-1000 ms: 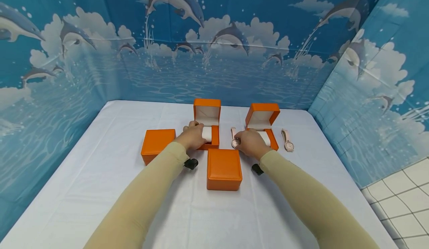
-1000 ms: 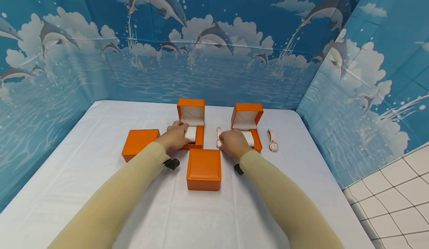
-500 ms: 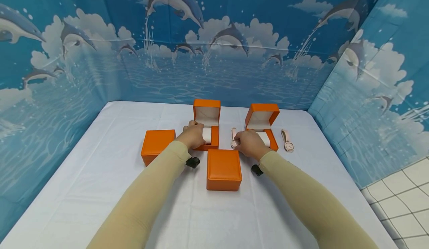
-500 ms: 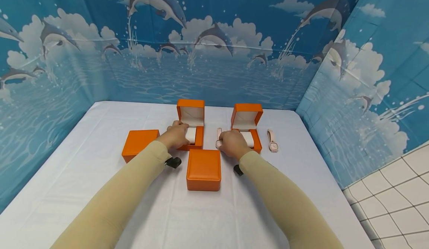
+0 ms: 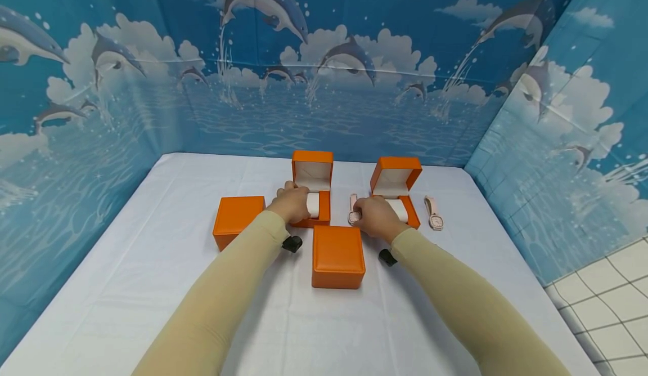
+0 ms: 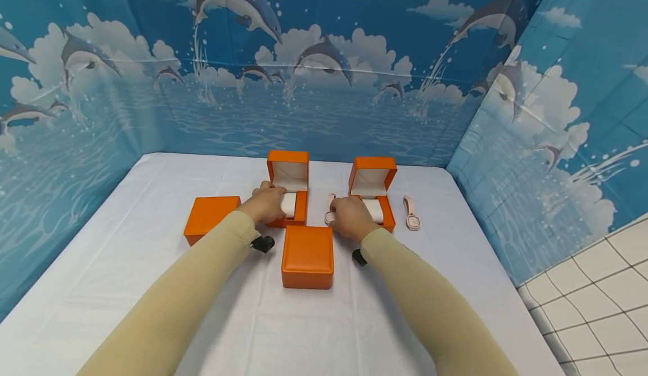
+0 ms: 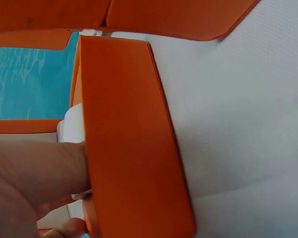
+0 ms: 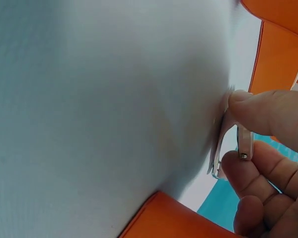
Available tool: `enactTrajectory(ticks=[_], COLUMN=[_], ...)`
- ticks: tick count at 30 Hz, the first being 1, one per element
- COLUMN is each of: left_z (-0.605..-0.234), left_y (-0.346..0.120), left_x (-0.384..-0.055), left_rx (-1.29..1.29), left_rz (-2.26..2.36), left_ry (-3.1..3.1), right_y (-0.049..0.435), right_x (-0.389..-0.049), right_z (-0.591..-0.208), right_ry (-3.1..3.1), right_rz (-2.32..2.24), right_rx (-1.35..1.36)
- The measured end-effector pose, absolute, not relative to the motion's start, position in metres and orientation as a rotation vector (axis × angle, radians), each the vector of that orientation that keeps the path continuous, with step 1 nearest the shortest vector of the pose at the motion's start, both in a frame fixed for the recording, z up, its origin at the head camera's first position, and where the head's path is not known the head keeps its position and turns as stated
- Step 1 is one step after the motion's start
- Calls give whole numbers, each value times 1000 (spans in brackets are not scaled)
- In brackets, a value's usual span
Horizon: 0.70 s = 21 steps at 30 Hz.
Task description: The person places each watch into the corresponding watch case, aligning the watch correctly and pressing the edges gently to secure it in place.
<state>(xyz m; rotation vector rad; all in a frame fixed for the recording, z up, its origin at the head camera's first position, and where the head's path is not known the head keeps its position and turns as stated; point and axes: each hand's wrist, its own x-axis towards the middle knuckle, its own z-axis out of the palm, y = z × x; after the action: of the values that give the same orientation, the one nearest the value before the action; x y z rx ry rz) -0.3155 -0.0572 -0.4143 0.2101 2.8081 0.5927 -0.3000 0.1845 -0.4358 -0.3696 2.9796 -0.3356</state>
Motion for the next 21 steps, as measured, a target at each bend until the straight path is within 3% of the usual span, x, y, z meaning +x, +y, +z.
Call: enactTrajectory(ticks=[21], left_z=[-417], left_y=[-58], left_x=[-319], left_rx=[271], left_rz=[550], left_ry=[2828], right_y=[185], right_x=[-295], right_z=[-431], right_ry=[2992], right_rz=[-484], right_rx=[-379])
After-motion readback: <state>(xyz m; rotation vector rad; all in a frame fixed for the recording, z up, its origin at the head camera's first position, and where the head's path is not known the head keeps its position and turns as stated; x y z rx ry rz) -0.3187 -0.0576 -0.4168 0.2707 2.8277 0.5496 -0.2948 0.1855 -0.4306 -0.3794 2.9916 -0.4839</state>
